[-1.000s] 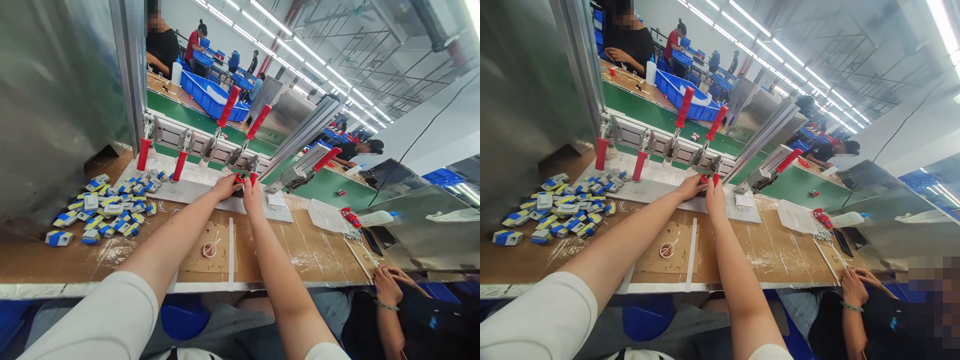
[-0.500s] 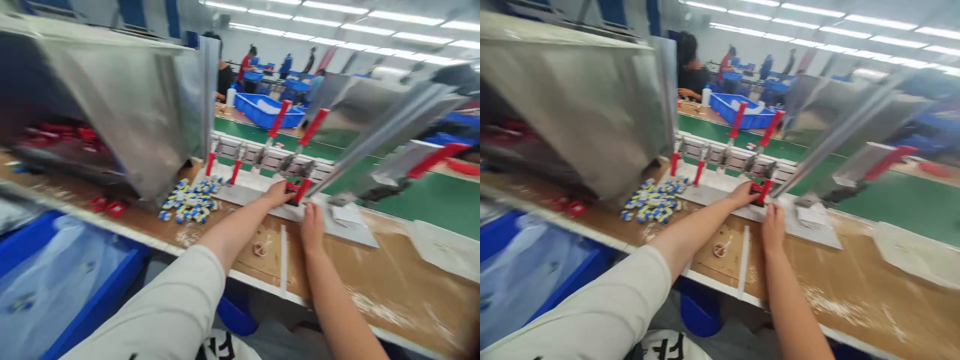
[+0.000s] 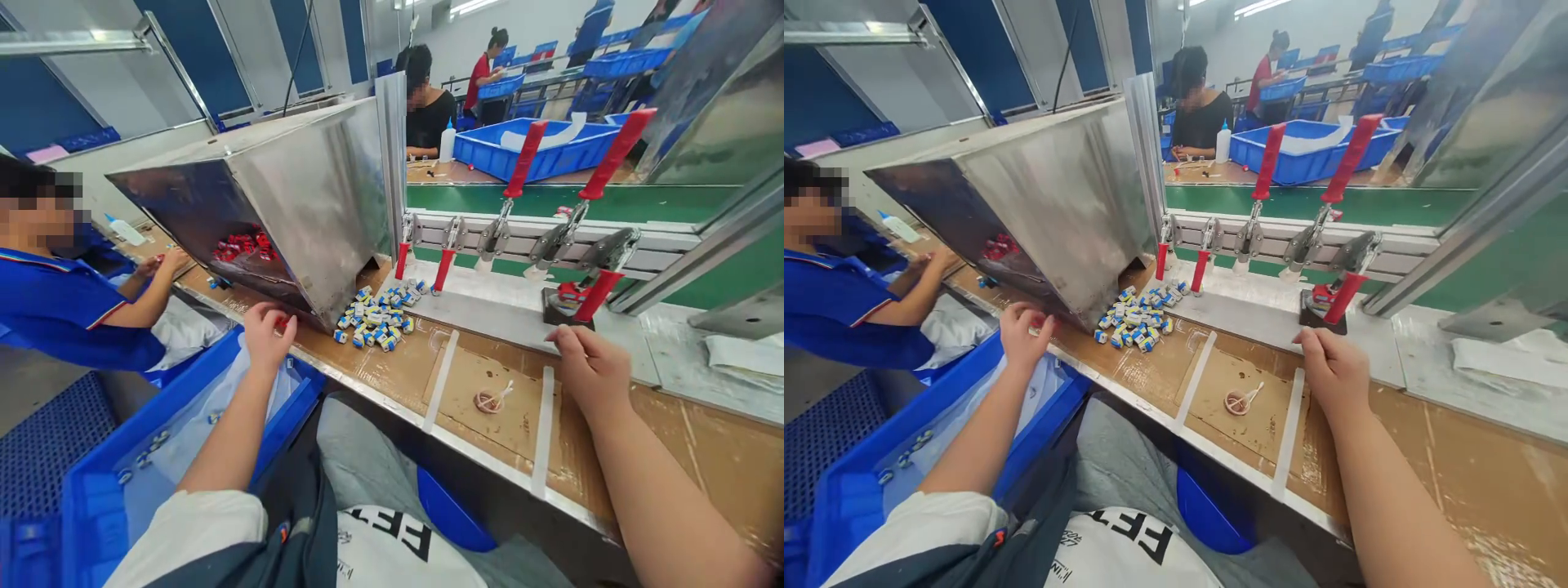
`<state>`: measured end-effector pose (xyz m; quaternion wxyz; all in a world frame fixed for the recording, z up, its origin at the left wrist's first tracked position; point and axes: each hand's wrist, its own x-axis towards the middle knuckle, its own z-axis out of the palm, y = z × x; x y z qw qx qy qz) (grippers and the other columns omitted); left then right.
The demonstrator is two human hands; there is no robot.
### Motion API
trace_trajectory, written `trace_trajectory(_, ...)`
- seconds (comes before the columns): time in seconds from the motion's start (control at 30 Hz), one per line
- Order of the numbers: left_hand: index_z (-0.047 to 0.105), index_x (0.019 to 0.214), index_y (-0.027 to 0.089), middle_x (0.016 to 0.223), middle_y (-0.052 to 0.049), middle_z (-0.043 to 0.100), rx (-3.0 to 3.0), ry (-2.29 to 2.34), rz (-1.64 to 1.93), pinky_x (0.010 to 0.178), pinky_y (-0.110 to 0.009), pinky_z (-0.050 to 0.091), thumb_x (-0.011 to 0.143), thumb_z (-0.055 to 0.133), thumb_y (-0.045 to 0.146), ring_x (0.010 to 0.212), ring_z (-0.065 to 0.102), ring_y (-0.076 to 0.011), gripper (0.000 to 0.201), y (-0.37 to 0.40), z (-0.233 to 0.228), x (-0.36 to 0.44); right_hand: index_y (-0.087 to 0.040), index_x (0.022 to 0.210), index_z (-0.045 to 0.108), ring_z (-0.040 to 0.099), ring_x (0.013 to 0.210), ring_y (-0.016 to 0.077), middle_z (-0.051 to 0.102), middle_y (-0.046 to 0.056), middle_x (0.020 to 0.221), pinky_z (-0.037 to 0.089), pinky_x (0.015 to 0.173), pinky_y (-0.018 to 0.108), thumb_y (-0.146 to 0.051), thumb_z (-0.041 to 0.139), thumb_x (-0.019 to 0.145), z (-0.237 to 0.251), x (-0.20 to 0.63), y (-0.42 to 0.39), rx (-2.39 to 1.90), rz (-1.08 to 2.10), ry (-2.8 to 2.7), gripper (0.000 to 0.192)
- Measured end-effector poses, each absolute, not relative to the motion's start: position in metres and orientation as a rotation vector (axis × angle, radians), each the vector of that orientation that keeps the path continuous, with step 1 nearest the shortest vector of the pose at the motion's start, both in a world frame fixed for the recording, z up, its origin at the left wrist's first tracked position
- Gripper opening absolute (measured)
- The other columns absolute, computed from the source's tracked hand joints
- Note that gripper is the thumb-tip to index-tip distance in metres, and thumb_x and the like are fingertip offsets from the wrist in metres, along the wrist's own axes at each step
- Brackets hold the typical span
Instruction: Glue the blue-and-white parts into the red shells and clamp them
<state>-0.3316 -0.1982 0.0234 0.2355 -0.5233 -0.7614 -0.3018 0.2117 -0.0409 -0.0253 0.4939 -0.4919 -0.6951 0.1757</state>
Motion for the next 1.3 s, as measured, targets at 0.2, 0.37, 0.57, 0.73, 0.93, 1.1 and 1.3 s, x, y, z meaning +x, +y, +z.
trace_trajectory(0.2,0.069,0.101,0.022,0.124,-0.015,0.064,-1.568,-2.408,-0.561,0.114,-0.052,0.048,0.085,0.062,0.057,0.136,0.053,-0.0373,0.040,-0.189,-0.001,-0.387,-0.025,0.065,0.059,0.051,0.055,0.0213,0.055,0.004,0.057,0.035,0.059,0.040,-0.066,0.047,0.102,-0.023,0.206,-0.050,-0.933,0.459,-1.960,0.056)
trace_trajectory(0.37,0.069,0.099,0.026,0.122,-0.010,0.064,-1.540,-2.140,-0.948,0.113,-0.061,0.051,0.085,0.068,0.057,0.128,0.059,-0.0394,0.034,-0.206,-0.014,-0.363,-0.023,0.058,0.039,0.034,0.054,0.0132,0.038,-0.003,0.055,0.027,0.058,0.033,-0.063,0.049,0.102,-0.011,0.205,-0.058,-0.728,0.622,-2.246,0.061)
trace_trajectory(0.57,0.072,0.118,0.031,0.146,-0.009,0.059,-2.377,-1.557,-0.824,0.113,-0.054,0.054,0.089,0.078,0.041,0.131,0.062,-0.0336,0.031,-0.203,-0.006,-0.212,-0.023,0.058,0.036,0.031,0.054,0.0119,0.038,-0.004,0.055,0.023,0.060,0.031,-0.057,0.050,0.101,0.000,0.195,-0.065,-0.691,0.692,-2.493,0.057)
trace_trajectory(0.73,0.072,0.111,0.023,0.145,-0.016,0.060,-2.632,-1.562,-0.535,0.113,-0.053,0.051,0.094,0.073,0.045,0.132,0.060,-0.0345,0.027,-0.118,0.002,-0.121,-0.023,0.058,0.037,0.032,0.054,0.0125,0.037,-0.004,0.054,0.023,0.060,0.031,-0.047,0.052,0.099,-0.002,0.189,-0.070,-0.694,0.631,-2.577,0.049)
trace_trajectory(0.93,0.070,0.112,0.019,0.147,-0.018,0.061,-2.598,-1.583,-0.739,0.118,-0.054,0.042,0.095,0.073,0.042,0.138,0.055,-0.0364,0.029,-0.077,0.012,-0.094,-0.022,0.063,0.043,0.037,0.057,0.0128,0.044,-0.003,0.059,0.024,0.061,0.030,-0.045,0.051,0.101,-0.004,0.181,-0.072,-0.691,0.573,-2.524,0.045)
trace_trajectory(1.1,0.071,0.112,0.020,0.110,-0.007,0.076,-2.871,-1.733,-1.137,0.098,-0.038,0.053,0.089,0.079,0.036,0.103,0.069,-0.0247,0.029,-0.051,0.014,-0.034,-0.021,0.061,0.039,0.034,0.057,0.0112,0.041,-0.005,0.057,0.025,0.061,0.029,-0.031,0.055,0.095,-0.005,0.182,-0.072,-0.662,0.575,-2.496,0.039)
trace_trajectory(1.3,0.073,0.107,0.019,0.099,-0.003,0.076,-3.016,-1.899,-1.476,0.089,-0.034,0.053,0.083,0.080,0.035,0.091,0.068,-0.0210,0.029,-0.032,-0.004,0.002,-0.020,0.060,0.043,0.034,0.056,0.0110,0.043,-0.004,0.056,0.024,0.061,0.029,-0.035,0.057,0.098,-0.006,0.184,-0.071,-0.695,0.587,-2.550,0.043)
